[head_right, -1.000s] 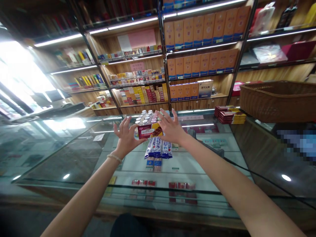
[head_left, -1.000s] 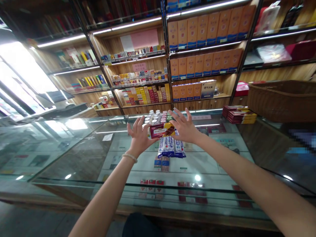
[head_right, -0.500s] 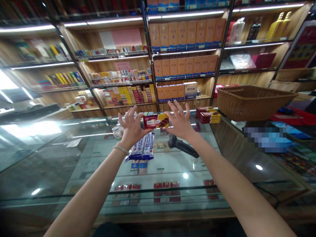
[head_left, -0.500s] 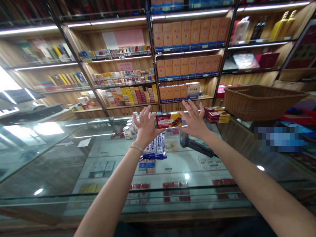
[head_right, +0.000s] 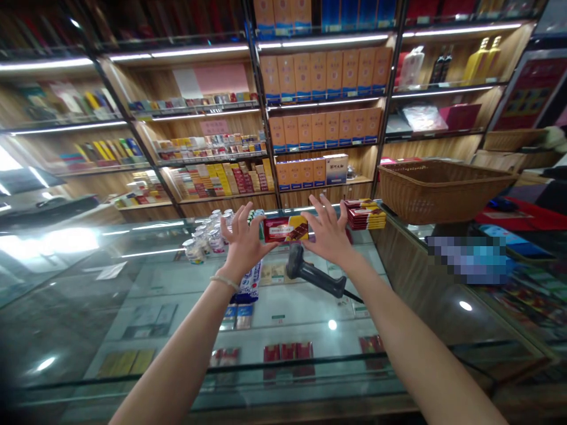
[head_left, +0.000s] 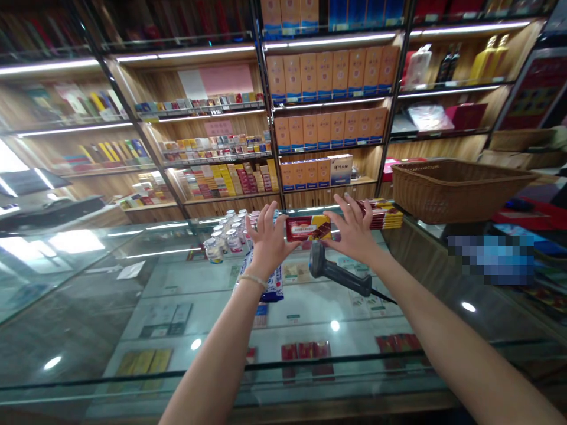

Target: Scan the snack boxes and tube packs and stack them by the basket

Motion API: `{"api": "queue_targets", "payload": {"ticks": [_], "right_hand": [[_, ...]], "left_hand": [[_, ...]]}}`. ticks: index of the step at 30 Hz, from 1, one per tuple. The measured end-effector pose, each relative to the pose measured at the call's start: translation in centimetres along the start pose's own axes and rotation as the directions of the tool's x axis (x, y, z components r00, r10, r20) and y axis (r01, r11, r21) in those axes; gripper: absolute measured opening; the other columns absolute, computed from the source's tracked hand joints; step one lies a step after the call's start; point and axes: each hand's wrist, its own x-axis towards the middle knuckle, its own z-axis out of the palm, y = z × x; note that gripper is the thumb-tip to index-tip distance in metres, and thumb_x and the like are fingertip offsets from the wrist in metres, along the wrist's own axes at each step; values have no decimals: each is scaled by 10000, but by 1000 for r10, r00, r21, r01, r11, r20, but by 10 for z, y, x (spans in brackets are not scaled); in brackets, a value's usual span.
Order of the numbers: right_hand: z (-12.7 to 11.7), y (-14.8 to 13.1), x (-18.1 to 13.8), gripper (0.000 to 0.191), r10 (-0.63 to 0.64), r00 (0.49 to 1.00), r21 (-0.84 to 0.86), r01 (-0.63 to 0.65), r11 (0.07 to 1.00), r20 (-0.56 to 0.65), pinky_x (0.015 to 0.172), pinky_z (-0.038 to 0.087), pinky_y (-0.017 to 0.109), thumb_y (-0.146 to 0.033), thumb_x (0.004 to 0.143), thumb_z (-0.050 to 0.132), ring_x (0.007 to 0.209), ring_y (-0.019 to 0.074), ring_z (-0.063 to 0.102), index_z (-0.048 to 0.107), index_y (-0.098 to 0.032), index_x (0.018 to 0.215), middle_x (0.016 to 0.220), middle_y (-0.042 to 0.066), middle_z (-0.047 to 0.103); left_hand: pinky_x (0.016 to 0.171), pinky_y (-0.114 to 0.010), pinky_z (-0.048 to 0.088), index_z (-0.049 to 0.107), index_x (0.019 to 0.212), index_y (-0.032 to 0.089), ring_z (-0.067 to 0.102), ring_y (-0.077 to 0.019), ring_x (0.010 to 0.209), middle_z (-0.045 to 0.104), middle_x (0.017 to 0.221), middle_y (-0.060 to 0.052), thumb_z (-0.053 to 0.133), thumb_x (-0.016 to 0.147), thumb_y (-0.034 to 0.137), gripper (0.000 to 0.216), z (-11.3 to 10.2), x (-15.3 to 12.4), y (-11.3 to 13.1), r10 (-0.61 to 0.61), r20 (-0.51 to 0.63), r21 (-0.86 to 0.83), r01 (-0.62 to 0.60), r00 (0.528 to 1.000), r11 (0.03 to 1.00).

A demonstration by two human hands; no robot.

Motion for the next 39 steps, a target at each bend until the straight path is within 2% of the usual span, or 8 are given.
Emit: {"api": "queue_targets", "payload": {"ticks": [5, 13, 17, 25, 30, 33, 35, 39], "right_hand": [[-6, -6, -5, 597, -28, 994, -29, 25, 999, -106, 1261, 42, 678, -523, 872, 731, 1578, 399, 269, 622, -202, 1363, 1689, 205, 384], [-24, -20, -8, 557, -109, 982, -105, 94, 990, -151, 1273, 24, 668, -435, 854, 729, 1569, 405, 283, 621, -177, 1336, 1681, 202, 404], [-28, -30, -7, 540, -118, 981, -130, 98, 987, -156, 1278, 3, 668, -395, 865, 704, 1568, 406, 279, 619, -141, 1334, 1683, 220, 397], [-28, -41, -8, 546, -145, 983, -104, 134, 985, -108, 1282, -38, 659, -351, 856, 678, 1584, 388, 237, 604, -148, 1358, 1683, 208, 397], [-33, -41, -9, 616, -158, 982, -52, 153, 987, -103, 1282, -13, 666, -444, 886, 678, 1594, 388, 222, 560, -188, 1434, 1712, 181, 354], [-37, -34, -8, 677, -81, 991, 49, 86, 995, -109, 1280, 61, 671, -491, 912, 648, 1621, 381, 160, 489, -235, 1519, 1751, 154, 264], [-35, -27, -8, 639, 23, 993, 112, -10, 994, -116, 1273, 107, 670, -421, 945, 593, 1632, 365, 132, 454, -259, 1548, 1764, 132, 224], [-21, -18, -8, 638, 156, 986, 177, -144, 974, -57, 1239, 177, 700, -344, 918, 608, 1634, 385, 122, 471, -290, 1539, 1781, 115, 153]], "left_hand": [[1289, -705, -32, 609, 1371, 218, 296, -443, 1590, 356, 1706, -226, 886, 758, 531, 742, -7, -8, 4, -5, -36, 20, 6, 999, 1000], [1283, -709, -56, 558, 1499, 318, 273, -434, 1606, 332, 1733, -174, 932, 721, 463, 875, -21, -11, 17, 62, -30, 9, -62, 998, 998], [1284, -717, -40, 580, 1466, 305, 269, -421, 1610, 330, 1734, -169, 921, 737, 474, 822, -22, -11, 25, 75, -34, -19, -76, 997, 997], [1295, -720, -33, 623, 1373, 308, 272, -384, 1617, 345, 1733, -135, 872, 793, 320, 630, -17, -12, 30, 96, -21, -48, -97, 995, 994], [1288, -726, -13, 655, 1328, 293, 263, -405, 1614, 362, 1722, -150, 854, 816, 357, 553, -18, -12, 29, 48, -12, -68, -49, 999, 996], [1264, -756, 48, 675, 1329, 297, 243, -446, 1610, 331, 1722, -188, 878, 795, 392, 579, -18, -12, 25, -41, 1, -91, 41, 999, 995], [1251, -770, 69, 686, 1332, 307, 223, -467, 1609, 297, 1727, -194, 884, 788, 423, 590, -19, -13, 21, -88, 6, -127, 88, 996, 988], [1271, -746, 84, 675, 1371, 340, 159, -478, 1619, 210, 1757, -134, 893, 771, 472, 651, -19, -13, 19, -106, -2, -245, 102, 994, 964]]}}
